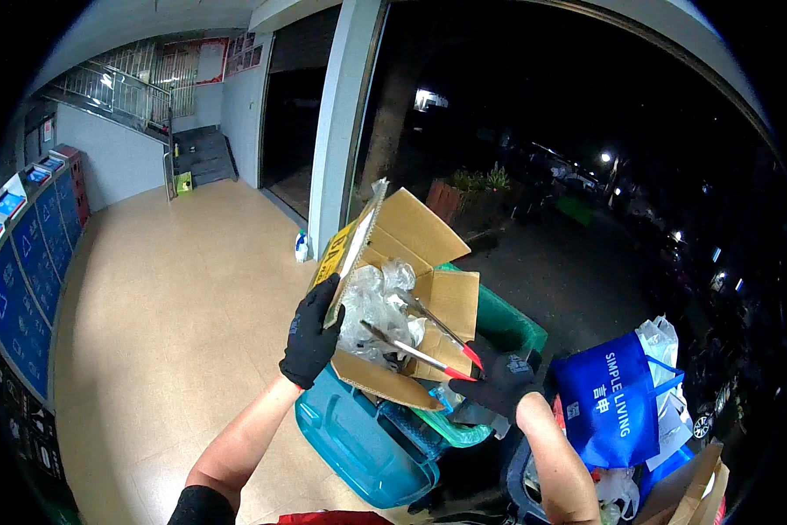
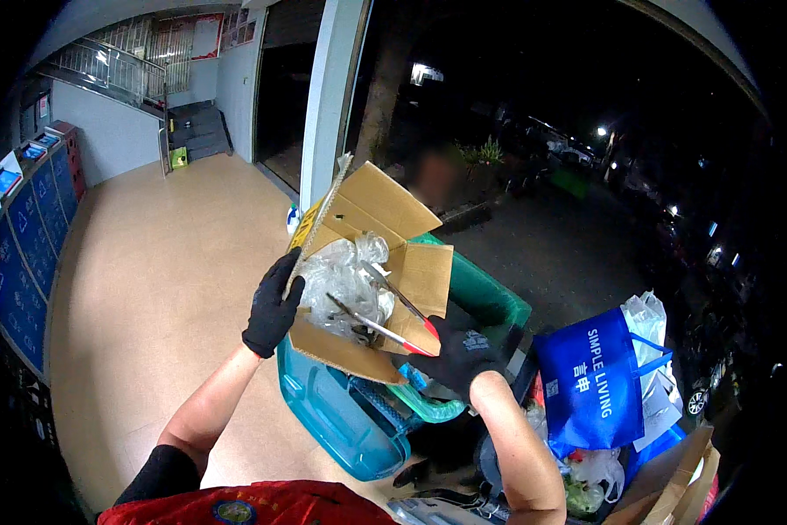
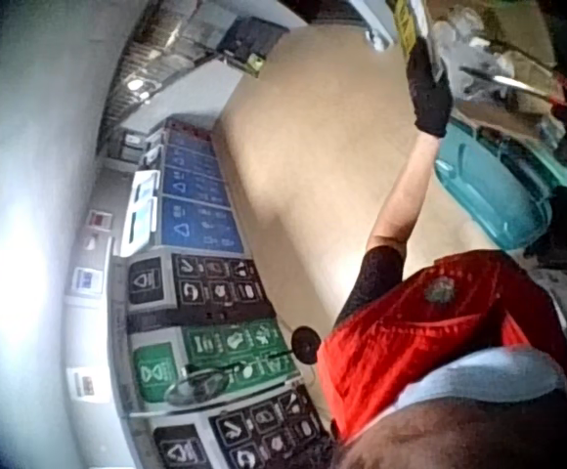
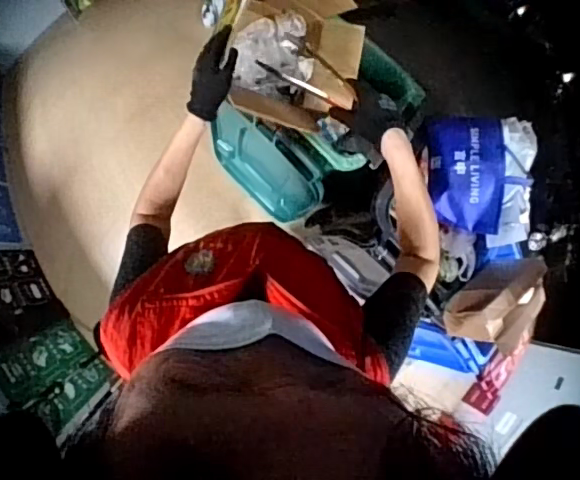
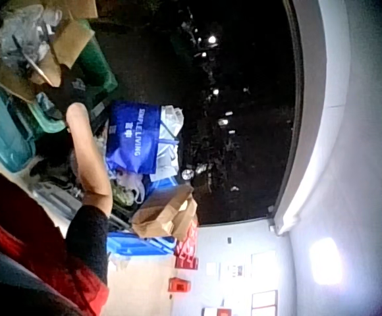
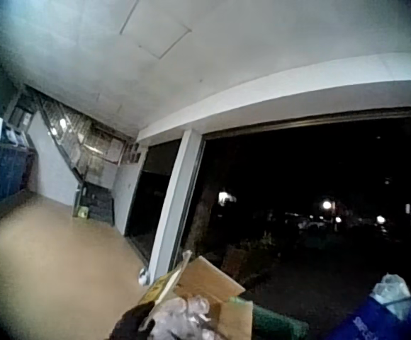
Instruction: The person sorts waste into multiple recycling bins using tongs. They open plastic bags, separate food scraps and recyclables, and place items into green, blue, and red bins. A second person arrives and hands over a cardboard box and a blue bag, which the person also empties into the bins.
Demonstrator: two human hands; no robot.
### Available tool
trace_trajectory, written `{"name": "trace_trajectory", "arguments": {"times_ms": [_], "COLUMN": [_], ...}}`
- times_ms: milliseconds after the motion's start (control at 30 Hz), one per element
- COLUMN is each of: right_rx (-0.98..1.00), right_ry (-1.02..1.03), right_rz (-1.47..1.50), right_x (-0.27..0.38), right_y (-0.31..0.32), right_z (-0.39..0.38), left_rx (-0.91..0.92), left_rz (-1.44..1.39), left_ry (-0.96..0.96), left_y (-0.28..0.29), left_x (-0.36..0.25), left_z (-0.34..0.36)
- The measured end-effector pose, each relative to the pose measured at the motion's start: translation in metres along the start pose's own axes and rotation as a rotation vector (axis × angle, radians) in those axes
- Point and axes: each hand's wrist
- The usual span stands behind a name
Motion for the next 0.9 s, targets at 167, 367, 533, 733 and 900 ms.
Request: {"name": "trace_trajectory", "arguments": {"times_ms": [167,367,533,733,900], "right_rx": [0.045,0.098,0.065,-0.022,-0.126], "right_ry": [-0.12,-0.139,-0.142,-0.314,-0.435], "right_rz": [-0.143,-0.19,-0.129,-0.13,-0.179], "right_x": [0.006,0.024,-0.005,-0.016,-0.039], "right_y": [-0.03,-0.055,-0.076,-0.077,-0.093], "right_z": [0.029,0.078,0.05,-0.049,-0.136], "left_rx": [-0.008,-0.166,-0.384,-0.271,-0.106], "left_rz": [-0.153,-0.274,-0.442,-0.721,-0.351], "left_ry": [0.038,0.283,0.267,0.291,0.032], "left_y": [-0.007,-0.02,-0.04,-0.078,-0.142], "left_x": [-0.012,-0.007,0.011,-0.057,-0.087], "left_z": [0.002,-0.01,0.009,0.019,-0.004]}}
Point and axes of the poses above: each hand's wrist, its own z-axis towards the middle knuckle, its own y-axis out of the back of the hand, x = y × z, and after that the axes turned 14 degrees about -z, right-handed
